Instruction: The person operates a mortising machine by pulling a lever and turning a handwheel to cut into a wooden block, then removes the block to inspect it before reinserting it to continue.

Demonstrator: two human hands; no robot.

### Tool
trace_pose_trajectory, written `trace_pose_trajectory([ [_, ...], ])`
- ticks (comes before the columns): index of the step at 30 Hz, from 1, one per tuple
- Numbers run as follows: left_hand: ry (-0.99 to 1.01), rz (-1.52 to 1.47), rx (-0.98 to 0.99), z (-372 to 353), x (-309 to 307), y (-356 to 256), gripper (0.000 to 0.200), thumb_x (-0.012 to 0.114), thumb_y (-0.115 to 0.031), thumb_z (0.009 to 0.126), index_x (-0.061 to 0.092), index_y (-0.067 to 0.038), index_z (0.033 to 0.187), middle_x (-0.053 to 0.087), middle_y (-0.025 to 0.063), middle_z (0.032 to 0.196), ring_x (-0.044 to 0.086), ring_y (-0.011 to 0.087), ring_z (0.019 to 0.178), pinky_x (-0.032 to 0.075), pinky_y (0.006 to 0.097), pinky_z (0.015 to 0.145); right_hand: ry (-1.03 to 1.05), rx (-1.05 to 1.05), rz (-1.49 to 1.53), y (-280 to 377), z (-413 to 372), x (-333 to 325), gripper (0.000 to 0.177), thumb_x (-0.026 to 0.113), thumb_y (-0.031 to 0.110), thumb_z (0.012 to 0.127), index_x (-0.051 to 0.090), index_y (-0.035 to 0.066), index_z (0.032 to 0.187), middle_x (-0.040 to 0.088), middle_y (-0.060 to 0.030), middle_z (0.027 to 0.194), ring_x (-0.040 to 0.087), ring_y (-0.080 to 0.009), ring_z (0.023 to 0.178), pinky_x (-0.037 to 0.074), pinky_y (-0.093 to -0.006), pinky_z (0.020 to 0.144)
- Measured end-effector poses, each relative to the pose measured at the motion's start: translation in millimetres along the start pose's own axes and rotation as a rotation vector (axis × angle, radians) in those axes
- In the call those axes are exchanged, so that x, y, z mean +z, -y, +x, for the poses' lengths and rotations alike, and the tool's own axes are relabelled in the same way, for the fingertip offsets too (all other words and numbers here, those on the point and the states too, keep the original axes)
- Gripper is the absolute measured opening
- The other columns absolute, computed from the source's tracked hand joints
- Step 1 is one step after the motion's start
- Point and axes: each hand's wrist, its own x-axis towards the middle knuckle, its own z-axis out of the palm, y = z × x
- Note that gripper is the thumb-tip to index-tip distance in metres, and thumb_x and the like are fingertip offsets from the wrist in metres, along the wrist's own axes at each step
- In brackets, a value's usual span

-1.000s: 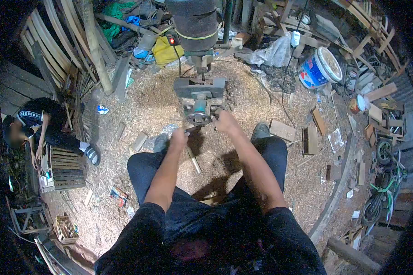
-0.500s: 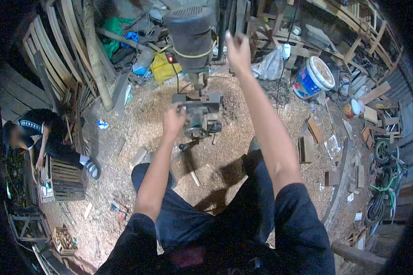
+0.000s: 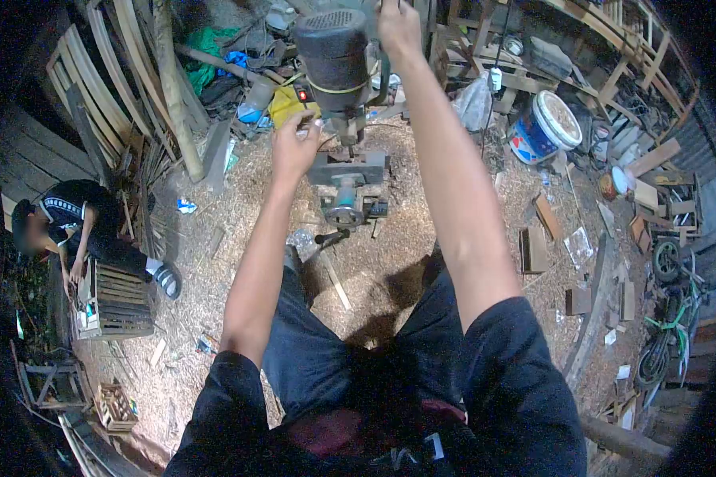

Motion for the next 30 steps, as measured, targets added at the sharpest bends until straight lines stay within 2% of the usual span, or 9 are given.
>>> trace_pose_trajectory([
  [5, 0.123, -0.092, -0.195, -34.8, -8.2, -0.2, 0.024, 0.064, -0.013, 0.082, 0.067, -0.001, 0.101, 0.068, 0.02, 0.094, 0.066, 0.032, 0.089, 0.05, 0.0401, 0.081, -0.03, -0.272, 0.059, -28.6, -101.4, -12.4, 0.054, 0.036, 0.043, 0.1, 0.051, 0.003, 0.068, 0.048, -0.002, 0.065, 0.042, -0.014, 0.066, 0.033, -0.0307, 0.063],
  [15, 0.14, -0.134, -0.298, -82.2, -14.0, 43.4, 0.024, 0.063, -0.017, 0.085, 0.067, -0.002, 0.104, 0.07, 0.0178, 0.093, 0.069, 0.0283, 0.086, 0.052, 0.0377, 0.077, 0.15, 0.088, 0.212, -70.8, -219.6, -47.7, 0.058, 0.031, 0.039, 0.101, 0.057, 0.002, 0.065, 0.058, -0.0085, 0.069, 0.057, -0.0199, 0.084, 0.04, -0.0338, 0.086],
  [16, 0.147, -0.122, -0.31, -84.2, -14.7, 47.8, 0.024, 0.063, -0.018, 0.085, 0.067, -0.002, 0.104, 0.07, 0.0178, 0.092, 0.069, 0.0281, 0.086, 0.052, 0.0376, 0.077, 0.209, 0.238, 0.02, -65.0, -203.5, -52.1, 0.059, 0.038, 0.041, 0.099, 0.058, 0.001, 0.061, 0.058, -0.0113, 0.063, 0.059, -0.0237, 0.083, 0.043, -0.035, 0.086],
  [19, 0.172, -0.053, -0.294, -86.3, -16.6, 50.3, 0.026, 0.063, -0.018, 0.086, 0.066, -0.001, 0.105, 0.069, 0.0192, 0.093, 0.069, 0.0246, 0.084, 0.052, 0.0343, 0.076, 0.249, 0.148, -0.735, -71.6, -156.3, -29.9, 0.055, 0.044, 0.049, 0.094, 0.067, 0.002, 0.078, 0.063, -0.0153, 0.065, 0.065, -0.0346, 0.074, 0.047, -0.0432, 0.083],
  [20, 0.187, -0.024, -0.282, -89.1, -16.0, 52.1, 0.026, 0.063, -0.018, 0.086, 0.066, 0.0, 0.106, 0.069, 0.0199, 0.093, 0.069, 0.023, 0.084, 0.052, 0.0327, 0.075, 0.253, 0.178, -0.767, -73.8, -150.2, -21.4, 0.048, 0.056, 0.046, 0.088, 0.068, -0.001, 0.087, 0.065, -0.0228, 0.075, 0.064, -0.0422, 0.089, 0.046, -0.0471, 0.09],
  [23, 0.279, -0.063, -0.449, -99.0, -2.0, 68.3, 0.028, 0.064, -0.02, 0.086, 0.065, -0.001, 0.107, 0.068, 0.0209, 0.095, 0.069, 0.0254, 0.085, 0.053, 0.0341, 0.075, 0.123, -0.272, -0.969, -87.1, -168.5, -20.8, 0.038, 0.064, 0.035, 0.082, 0.069, -0.002, 0.092, 0.066, -0.0274, 0.086, 0.063, -0.044, 0.092, 0.048, -0.0484, 0.088],
  [25, 0.326, -0.094, -0.476, -113.0, 12.3, 78.8, 0.027, 0.063, -0.019, 0.084, 0.066, -0.002, 0.105, 0.069, 0.0198, 0.095, 0.068, 0.0305, 0.087, 0.052, 0.0383, 0.077, 0.212, -0.11, -1.145, -94.4, -167.2, -22.5, 0.033, 0.066, 0.023, 0.076, 0.069, -0.003, 0.096, 0.065, -0.0297, 0.096, 0.063, -0.0428, 0.095, 0.051, -0.0454, 0.085],
  [27, 0.388, -0.055, -0.428, -128.7, 29.3, 96.6, 0.028, 0.062, -0.017, 0.083, 0.065, -0.002, 0.106, 0.069, 0.0202, 0.096, 0.067, 0.0348, 0.091, 0.051, 0.0413, 0.079, 0.602, 0.229, -1.134, -38.7, -163.2, -20.2, 0.031, 0.065, 0.018, 0.074, 0.069, -0.004, 0.095, 0.065, -0.0289, 0.097, 0.064, -0.041, 0.094, 0.052, -0.0431, 0.084],
  [30, 0.548, 0.05, -0.33, -148.2, 50.0, 116.9, 0.037, 0.062, -0.016, 0.082, 0.06, 0.001, 0.115, 0.064, 0.0249, 0.108, 0.06, 0.0417, 0.103, 0.049, 0.044, 0.088, 0.472, 0.292, -1.045, -48.2, -187.7, -22.8, 0.028, 0.063, 0.013, 0.073, 0.068, -0.006, 0.094, 0.065, -0.029, 0.097, 0.064, -0.0409, 0.094, 0.051, -0.0434, 0.085],
])
